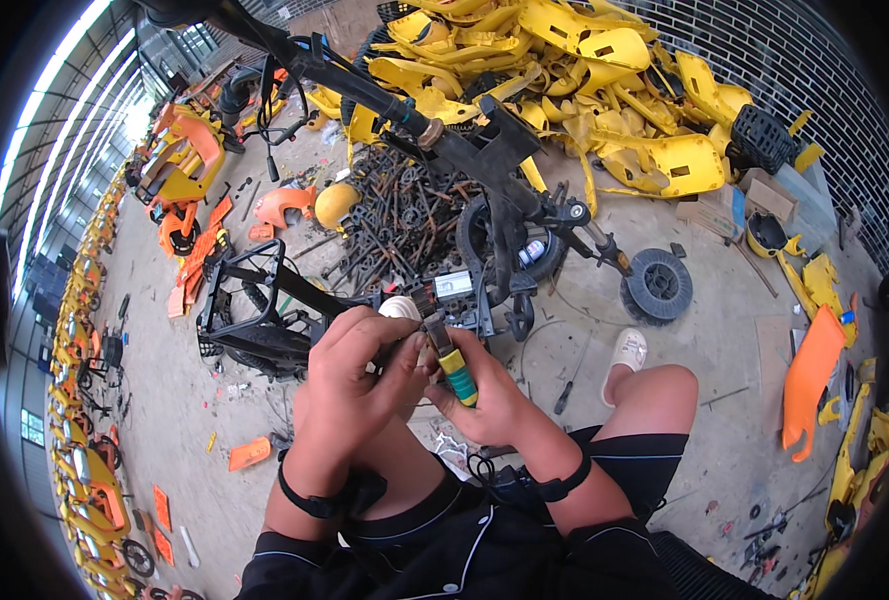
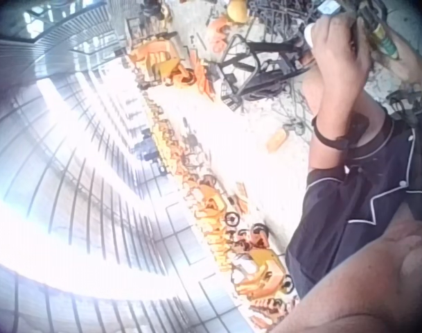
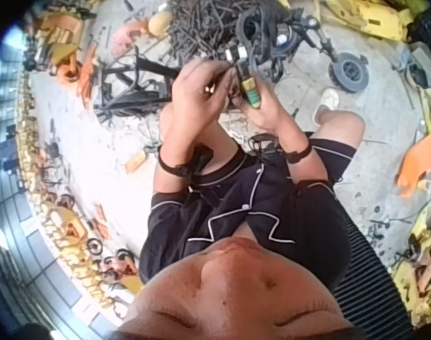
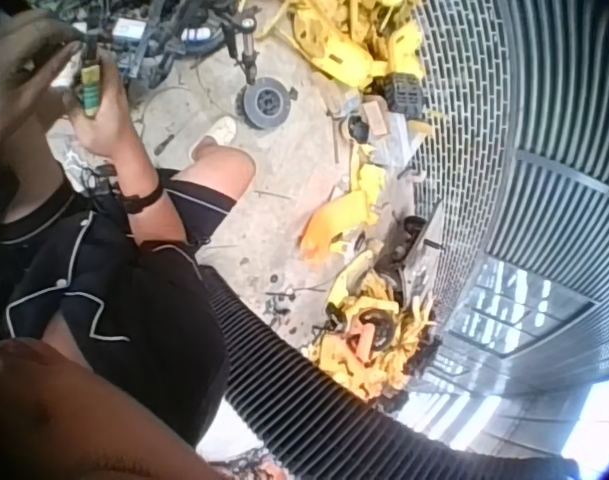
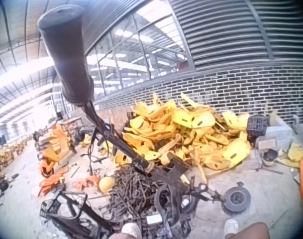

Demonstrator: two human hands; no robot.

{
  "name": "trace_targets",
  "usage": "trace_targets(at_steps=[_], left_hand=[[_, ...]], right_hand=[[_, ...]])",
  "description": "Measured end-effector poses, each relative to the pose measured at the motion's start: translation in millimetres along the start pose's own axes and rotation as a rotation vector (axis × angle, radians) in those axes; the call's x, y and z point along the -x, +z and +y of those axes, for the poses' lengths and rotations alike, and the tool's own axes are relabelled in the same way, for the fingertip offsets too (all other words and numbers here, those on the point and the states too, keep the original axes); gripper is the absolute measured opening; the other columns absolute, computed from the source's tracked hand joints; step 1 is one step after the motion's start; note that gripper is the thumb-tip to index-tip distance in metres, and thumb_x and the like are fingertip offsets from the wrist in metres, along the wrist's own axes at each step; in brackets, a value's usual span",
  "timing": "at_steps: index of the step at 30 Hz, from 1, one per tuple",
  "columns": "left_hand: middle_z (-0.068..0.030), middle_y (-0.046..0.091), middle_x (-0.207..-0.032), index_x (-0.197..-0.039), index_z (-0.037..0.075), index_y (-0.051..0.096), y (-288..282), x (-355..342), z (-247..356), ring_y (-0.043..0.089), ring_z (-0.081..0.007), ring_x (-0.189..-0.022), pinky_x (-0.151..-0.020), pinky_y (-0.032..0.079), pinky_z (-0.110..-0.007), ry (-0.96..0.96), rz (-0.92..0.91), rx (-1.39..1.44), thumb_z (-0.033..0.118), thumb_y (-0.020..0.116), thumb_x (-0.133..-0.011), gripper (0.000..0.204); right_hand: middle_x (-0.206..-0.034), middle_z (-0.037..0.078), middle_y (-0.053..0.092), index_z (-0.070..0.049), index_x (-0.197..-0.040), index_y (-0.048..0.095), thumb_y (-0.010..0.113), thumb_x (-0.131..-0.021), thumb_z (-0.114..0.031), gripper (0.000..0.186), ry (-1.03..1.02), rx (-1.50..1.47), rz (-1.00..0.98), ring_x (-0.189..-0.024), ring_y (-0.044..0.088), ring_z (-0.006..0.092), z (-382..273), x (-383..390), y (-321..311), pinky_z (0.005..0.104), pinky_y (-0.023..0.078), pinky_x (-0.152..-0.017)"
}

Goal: The person strips components from a motorcycle frame by hand, using pliers to pull at wires, and hitting a component with a hammer before twisting and pulling the wires away from the frame.

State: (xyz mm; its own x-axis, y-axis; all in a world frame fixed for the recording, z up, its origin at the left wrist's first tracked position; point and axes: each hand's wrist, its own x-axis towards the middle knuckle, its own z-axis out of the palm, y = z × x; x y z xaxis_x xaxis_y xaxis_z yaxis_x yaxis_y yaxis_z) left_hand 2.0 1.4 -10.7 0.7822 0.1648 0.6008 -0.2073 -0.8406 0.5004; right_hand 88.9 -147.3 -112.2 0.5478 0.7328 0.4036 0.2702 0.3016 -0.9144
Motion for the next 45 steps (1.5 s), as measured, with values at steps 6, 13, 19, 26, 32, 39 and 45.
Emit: trace_targets(at_steps=[6, 13, 19, 26, 32, 39, 45], left_hand=[[-0.0093, 0.064, -0.083, -0.100, 0.003, 0.073, 1.3, -2.0, 4.0, 0.062, -0.0238, -0.072, -0.064, 0.049, -0.034, 0.023, -0.009, 0.017, 0.000, 0.080, -0.084, 0.018], [-0.0093, 0.064, -0.084, -0.098, 0.002, 0.073, 0.4, -3.1, 8.1, 0.062, -0.0228, -0.073, -0.064, 0.049, -0.032, -0.015, -0.028, 0.009, 0.001, 0.080, -0.086, 0.013], [-0.0087, 0.066, -0.081, -0.099, 0.003, 0.073, 0.5, -7.6, 11.3, 0.063, -0.0264, -0.073, -0.067, 0.048, -0.036, 0.023, -0.010, 0.057, 0.002, 0.080, -0.084, 0.016], [-0.0101, 0.067, -0.083, -0.099, 0.002, 0.072, 1.3, -9.0, 8.9, 0.065, -0.0304, -0.076, -0.071, 0.049, -0.039, -0.001, -0.051, 0.169, 0.004, 0.078, -0.087, 0.014], [-0.0105, 0.066, -0.082, -0.098, 0.002, 0.070, 5.5, -8.7, 6.0, 0.064, -0.0299, -0.075, -0.070, 0.049, -0.038, -0.085, -0.050, 0.220, 0.001, 0.076, -0.089, 0.011], [-0.0106, 0.066, -0.082, -0.094, 0.001, 0.067, 1.8, -6.4, 4.8, 0.064, -0.0272, -0.075, -0.068, 0.049, -0.036, -0.124, -0.032, 0.259, -0.003, 0.074, -0.088, 0.010], [-0.0094, 0.065, -0.081, -0.090, 0.002, 0.066, 1.1, -4.4, 4.2, 0.063, -0.0276, -0.077, -0.069, 0.048, -0.037, -0.194, -0.011, 0.334, -0.004, 0.074, -0.087, 0.010]], right_hand=[[-0.100, 0.008, 0.069, -0.003, -0.129, 0.052, 0.071, -0.094, -0.007, 0.040, -0.013, 0.000, 0.060, -0.088, 0.068, 0.0189, 0.5, 1.9, -0.8, 0.0354, 0.056, -0.083], [-0.095, 0.017, 0.070, -0.001, -0.124, 0.057, 0.068, -0.087, -0.002, 0.038, 0.047, 0.140, 0.117, -0.085, 0.074, 0.0315, -1.3, 7.0, -7.1, 0.0374, 0.056, -0.077], [-0.094, 0.018, 0.070, -0.001, -0.123, 0.058, 0.069, -0.079, 0.001, 0.045, -0.021, 0.304, 0.259, -0.083, 0.073, 0.0365, -14.1, 6.3, -9.6, 0.0404, 0.058, -0.074], [-0.107, 0.017, 0.070, -0.005, -0.127, 0.060, 0.075, -0.070, -0.001, 0.059, -0.185, 0.705, 0.361, -0.098, 0.069, 0.0416, -17.2, -2.4, -21.7, 0.0483, 0.056, -0.085], [-0.111, 0.019, 0.071, -0.005, -0.134, 0.059, 0.067, -0.080, -0.003, 0.054, 0.116, 0.403, 0.161, -0.102, 0.070, 0.0429, -14.9, 3.1, -12.6, 0.0471, 0.057, -0.088], [-0.112, 0.021, 0.072, -0.003, -0.136, 0.058, 0.061, -0.083, 0.001, 0.053, 0.209, 0.136, 0.060, -0.102, 0.072, 0.0405, -21.5, 3.5, -6.6, 0.0436, 0.057, -0.090], [-0.107, 0.014, 0.070, 0.000, -0.128, 0.059, 0.055, -0.083, 0.008, 0.046, 0.078, 0.184, 0.184, -0.099, 0.070, 0.0262, -8.2, 6.4, 0.0, 0.0381, 0.055, -0.090]])
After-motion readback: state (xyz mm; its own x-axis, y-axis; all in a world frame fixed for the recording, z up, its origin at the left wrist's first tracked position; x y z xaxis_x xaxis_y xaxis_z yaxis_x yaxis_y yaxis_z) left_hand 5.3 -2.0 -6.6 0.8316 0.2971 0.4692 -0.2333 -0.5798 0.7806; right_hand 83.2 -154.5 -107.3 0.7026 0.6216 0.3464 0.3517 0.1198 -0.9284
